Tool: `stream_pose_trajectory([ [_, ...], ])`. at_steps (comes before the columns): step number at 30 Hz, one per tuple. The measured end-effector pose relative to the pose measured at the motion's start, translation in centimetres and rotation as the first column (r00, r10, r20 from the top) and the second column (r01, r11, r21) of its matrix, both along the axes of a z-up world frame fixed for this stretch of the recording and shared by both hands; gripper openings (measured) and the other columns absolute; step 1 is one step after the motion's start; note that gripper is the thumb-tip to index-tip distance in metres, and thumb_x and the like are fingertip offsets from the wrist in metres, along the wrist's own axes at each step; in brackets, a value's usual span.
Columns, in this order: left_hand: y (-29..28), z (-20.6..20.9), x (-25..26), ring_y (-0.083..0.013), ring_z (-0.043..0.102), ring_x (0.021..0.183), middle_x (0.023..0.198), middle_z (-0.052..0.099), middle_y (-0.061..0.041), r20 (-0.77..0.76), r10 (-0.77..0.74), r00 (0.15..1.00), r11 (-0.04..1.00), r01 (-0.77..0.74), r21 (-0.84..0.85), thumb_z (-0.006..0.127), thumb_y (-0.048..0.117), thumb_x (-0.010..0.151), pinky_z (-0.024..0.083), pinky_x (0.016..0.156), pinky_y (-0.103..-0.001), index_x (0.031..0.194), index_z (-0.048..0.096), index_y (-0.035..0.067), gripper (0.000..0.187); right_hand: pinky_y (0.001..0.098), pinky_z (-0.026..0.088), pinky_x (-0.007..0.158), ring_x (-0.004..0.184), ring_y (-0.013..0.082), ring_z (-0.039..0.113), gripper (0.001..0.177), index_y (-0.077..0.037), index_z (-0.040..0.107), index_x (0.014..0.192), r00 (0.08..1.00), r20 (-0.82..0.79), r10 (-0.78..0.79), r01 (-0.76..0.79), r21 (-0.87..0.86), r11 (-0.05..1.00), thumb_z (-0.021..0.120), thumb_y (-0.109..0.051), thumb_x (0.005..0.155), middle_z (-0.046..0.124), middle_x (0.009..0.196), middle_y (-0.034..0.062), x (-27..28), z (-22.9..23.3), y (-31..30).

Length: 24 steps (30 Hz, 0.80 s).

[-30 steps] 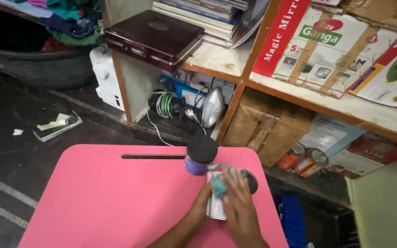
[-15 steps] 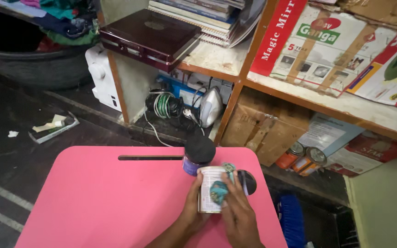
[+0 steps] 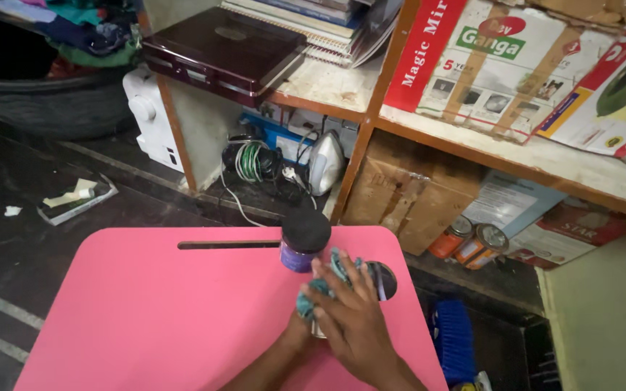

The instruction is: The person cleans a variety of household objects including canisters, bottles, and a folding laptop desk using a cloth.

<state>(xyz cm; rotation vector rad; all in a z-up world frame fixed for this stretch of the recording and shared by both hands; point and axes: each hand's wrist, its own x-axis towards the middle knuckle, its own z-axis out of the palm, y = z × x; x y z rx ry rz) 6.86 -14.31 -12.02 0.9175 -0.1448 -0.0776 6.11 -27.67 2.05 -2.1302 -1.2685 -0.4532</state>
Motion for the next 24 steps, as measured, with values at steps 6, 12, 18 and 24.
stream_pose_trajectory([
  [6,0.3,3.2,-0.7,-0.0196,0.069,0.107,0.121,0.070,-0.009,-0.094,-0.009,0.995,0.918,-0.029,-0.396,0.040,0.053,0.104,0.056,0.093,-0.036,0.139,0.054,0.007,0.060,0.0435,0.030,0.119,0.152,0.0338,0.036,0.046,0.000,0.056,0.138,0.730,-0.638,0.243,0.292,0.614,0.734,0.049,-0.011,0.094,0.032,0.167,0.0138,0.4,-2.0,1.6],
  [12,-0.9,1.5,0.3,-0.0210,0.065,0.111,0.126,0.065,-0.011,-0.027,0.084,0.996,0.990,-0.087,-0.113,0.034,0.056,0.107,0.054,0.096,-0.036,0.146,0.048,0.009,0.063,0.0426,0.042,0.112,0.141,0.0338,0.051,0.047,0.001,0.060,0.135,0.904,-0.404,-0.140,0.322,0.428,0.845,0.064,-0.005,0.088,0.045,0.158,0.0188,-1.8,-1.0,0.0],
  [18,-0.9,3.9,-1.3,-0.0204,0.061,0.126,0.141,0.059,-0.007,-0.163,0.030,0.986,0.988,-0.054,-0.144,0.032,0.060,0.096,0.052,0.103,-0.036,0.150,0.036,0.027,0.063,0.0481,0.027,0.128,0.151,0.0391,0.044,0.061,-0.010,0.063,0.140,0.995,0.032,-0.100,0.093,0.169,0.981,0.056,0.004,0.081,0.053,0.154,0.0145,-1.0,-1.1,-1.4],
  [24,0.5,2.3,-0.8,-0.0242,0.069,0.106,0.122,0.069,-0.012,-0.128,-0.078,0.989,0.943,0.032,-0.332,0.044,0.060,0.100,0.057,0.093,-0.041,0.143,0.051,0.008,0.068,0.0484,0.016,0.125,0.159,0.0348,0.022,0.051,-0.008,0.056,0.145,0.744,-0.658,0.120,0.230,0.420,0.878,0.051,-0.003,0.095,0.038,0.166,0.0122,0.7,-1.6,-0.2],
])
